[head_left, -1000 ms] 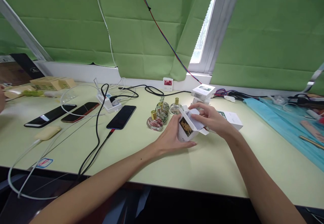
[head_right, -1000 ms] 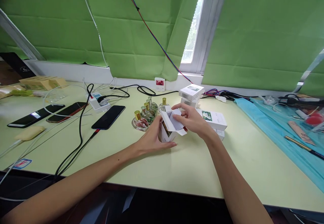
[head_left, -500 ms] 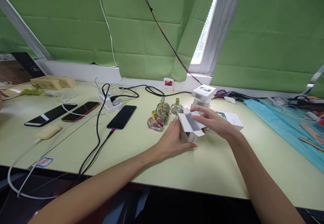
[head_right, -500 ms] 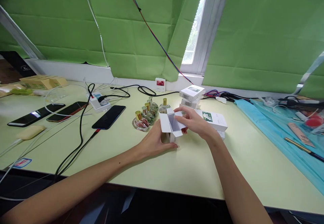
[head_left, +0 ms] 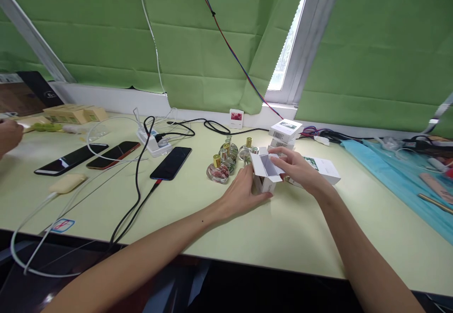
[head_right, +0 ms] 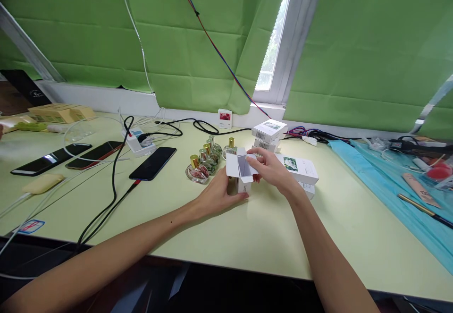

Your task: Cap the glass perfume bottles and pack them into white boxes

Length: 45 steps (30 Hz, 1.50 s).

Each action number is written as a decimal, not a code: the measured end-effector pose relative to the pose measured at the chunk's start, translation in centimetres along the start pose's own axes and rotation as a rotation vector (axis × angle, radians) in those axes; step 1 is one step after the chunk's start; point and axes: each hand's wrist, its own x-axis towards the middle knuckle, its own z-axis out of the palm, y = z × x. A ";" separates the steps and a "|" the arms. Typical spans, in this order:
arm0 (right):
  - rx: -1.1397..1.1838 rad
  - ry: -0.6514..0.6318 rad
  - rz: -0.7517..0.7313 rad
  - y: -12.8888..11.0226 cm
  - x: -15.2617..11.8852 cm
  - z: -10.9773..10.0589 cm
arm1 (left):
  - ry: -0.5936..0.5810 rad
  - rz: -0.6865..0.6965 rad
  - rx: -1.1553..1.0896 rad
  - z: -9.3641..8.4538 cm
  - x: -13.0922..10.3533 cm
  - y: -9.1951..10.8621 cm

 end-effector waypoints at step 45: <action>-1.011 -0.114 -0.102 0.6 11.7 -0.5 | -0.131 -0.087 -0.107 -0.2 -0.7 0.7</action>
